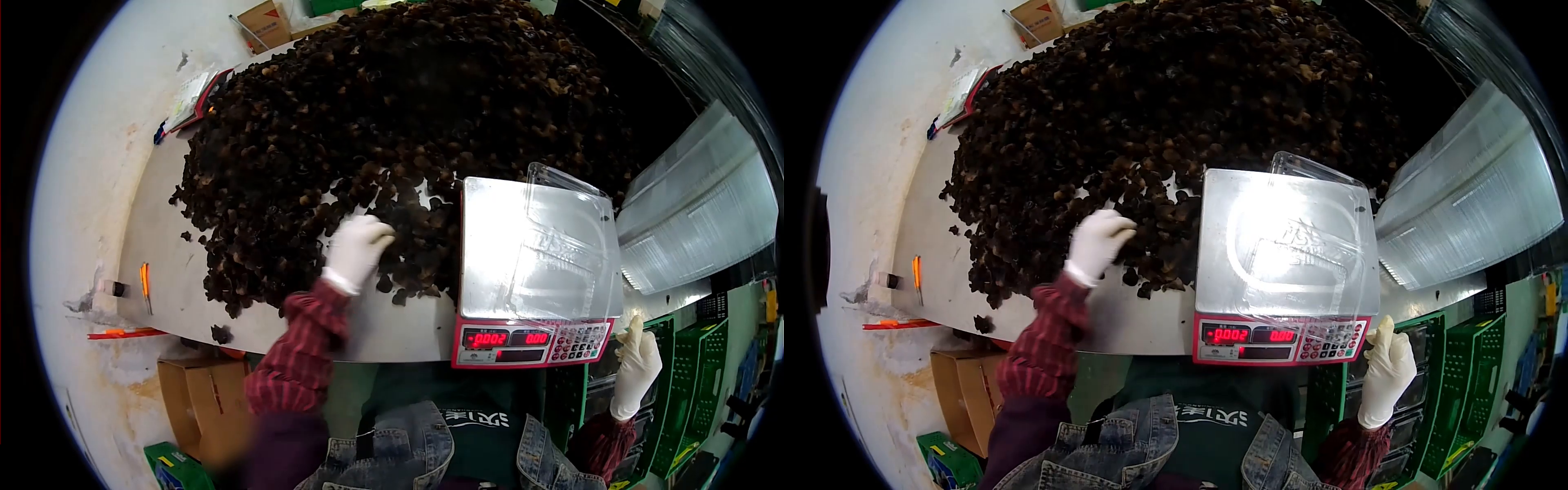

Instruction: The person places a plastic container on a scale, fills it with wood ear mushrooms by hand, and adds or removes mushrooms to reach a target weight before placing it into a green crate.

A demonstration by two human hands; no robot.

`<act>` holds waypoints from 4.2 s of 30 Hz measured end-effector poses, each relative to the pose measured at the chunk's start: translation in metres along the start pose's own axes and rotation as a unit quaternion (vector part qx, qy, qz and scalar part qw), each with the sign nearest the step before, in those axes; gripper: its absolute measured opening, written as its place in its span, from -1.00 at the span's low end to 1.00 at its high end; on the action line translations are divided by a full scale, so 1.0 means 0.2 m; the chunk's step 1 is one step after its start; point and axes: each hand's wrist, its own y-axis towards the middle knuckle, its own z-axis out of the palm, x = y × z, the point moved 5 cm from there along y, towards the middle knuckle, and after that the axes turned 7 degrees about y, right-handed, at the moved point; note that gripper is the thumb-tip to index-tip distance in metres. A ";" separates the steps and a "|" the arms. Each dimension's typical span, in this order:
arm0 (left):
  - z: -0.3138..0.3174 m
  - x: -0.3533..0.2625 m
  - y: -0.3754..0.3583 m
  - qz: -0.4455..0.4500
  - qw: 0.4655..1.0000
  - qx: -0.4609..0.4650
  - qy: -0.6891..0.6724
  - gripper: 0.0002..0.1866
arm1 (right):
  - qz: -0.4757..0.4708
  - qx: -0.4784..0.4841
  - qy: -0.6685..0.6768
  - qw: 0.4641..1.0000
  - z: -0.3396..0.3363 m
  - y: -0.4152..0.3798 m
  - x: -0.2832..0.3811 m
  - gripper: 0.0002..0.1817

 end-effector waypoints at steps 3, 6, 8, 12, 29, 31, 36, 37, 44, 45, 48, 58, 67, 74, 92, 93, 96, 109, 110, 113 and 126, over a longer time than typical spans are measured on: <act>0.24 -0.10 0.03 -0.040 0.991 0.072 0.108 -0.75 | 0.006 0.004 0.001 1.000 0.00 -0.01 0.01 -0.84; 0.32 -0.11 0.01 -0.072 0.987 0.097 0.104 -0.71 | 0.036 0.004 0.015 0.999 -0.01 -0.02 -0.02 -0.84; 0.32 -0.11 -0.02 -0.089 0.987 0.102 0.085 -0.70 | 0.032 0.004 0.025 0.999 -0.01 -0.03 -0.03 -0.84; 0.18 -0.16 -0.06 -0.070 0.997 -0.001 -0.017 -0.69 | 0.021 0.006 0.006 1.000 -0.01 -0.02 -0.04 -0.84; -0.70 0.85 -0.61 -0.306 0.917 -0.231 0.111 -0.59 | 0.084 0.008 0.042 0.996 0.05 0.03 -0.10 -0.80; -0.76 0.93 -0.60 -0.287 0.924 -0.181 0.178 -0.40 | 0.090 0.006 0.045 0.995 0.06 0.03 -0.09 -0.78; -0.66 0.46 -0.28 -0.089 0.949 -0.226 0.203 -0.62 | 0.083 0.003 0.019 0.996 0.09 0.05 -0.05 -0.76; -0.54 0.33 -0.22 -0.082 0.971 -0.189 0.119 -0.70 | 0.077 -0.004 0.013 0.997 0.10 0.05 -0.05 -0.76; 0.25 -0.12 0.14 0.027 0.993 0.059 0.101 -0.30 | 0.069 0.011 0.009 0.998 0.08 0.05 -0.04 -0.73; 0.32 -0.06 0.17 -0.005 0.987 0.123 0.099 -0.23 | 0.069 0.010 0.006 0.998 0.07 0.05 -0.03 -0.73; 0.33 -0.11 0.14 -0.012 0.970 0.241 -0.018 -0.22 | 0.081 0.003 0.000 0.997 0.06 0.05 -0.03 -0.81; 0.26 -0.26 -0.20 0.036 0.986 0.024 0.162 -0.42 | 0.217 0.023 0.047 0.975 0.18 0.09 -0.12 -0.54; 0.28 0.31 0.08 -0.183 0.913 -0.039 -0.362 -0.66 | 0.289 0.087 0.174 0.937 0.30 0.12 -0.06 -0.60; -0.14 -0.56 0.36 0.025 0.916 -0.014 -0.400 -0.58 | 0.276 0.084 0.199 0.937 0.40 0.16 0.00 -0.59; -0.11 -0.36 -0.06 -0.053 0.994 -0.089 -0.036 -0.36 | 0.256 0.070 0.201 0.943 0.43 0.17 0.00 -0.61; -0.11 -0.20 -0.15 -0.086 0.992 -0.079 0.039 -0.31 | 0.258 0.072 0.193 0.944 0.41 0.16 -0.01 -0.59; -0.04 0.03 -0.34 -0.125 0.974 0.026 0.188 -0.18 | 0.246 0.059 0.190 0.949 0.39 0.16 -0.01 -0.59; 0.24 0.11 -0.12 0.051 0.987 -0.048 0.143 -0.60 | 0.269 0.067 0.153 0.949 0.40 0.12 -0.08 -0.67; 0.23 0.14 -0.13 0.038 0.989 -0.046 0.139 -0.63 | 0.275 0.066 0.159 0.946 0.41 0.12 -0.08 -0.66; 0.20 0.26 -0.08 -0.023 0.997 -0.070 0.033 -0.77 | 0.277 0.082 0.152 0.945 0.42 0.13 -0.06 -0.66; 0.08 -1.10 0.29 0.336 0.939 0.068 -0.026 -0.65 | 0.020 0.072 0.041 0.996 0.44 0.21 0.04 -0.68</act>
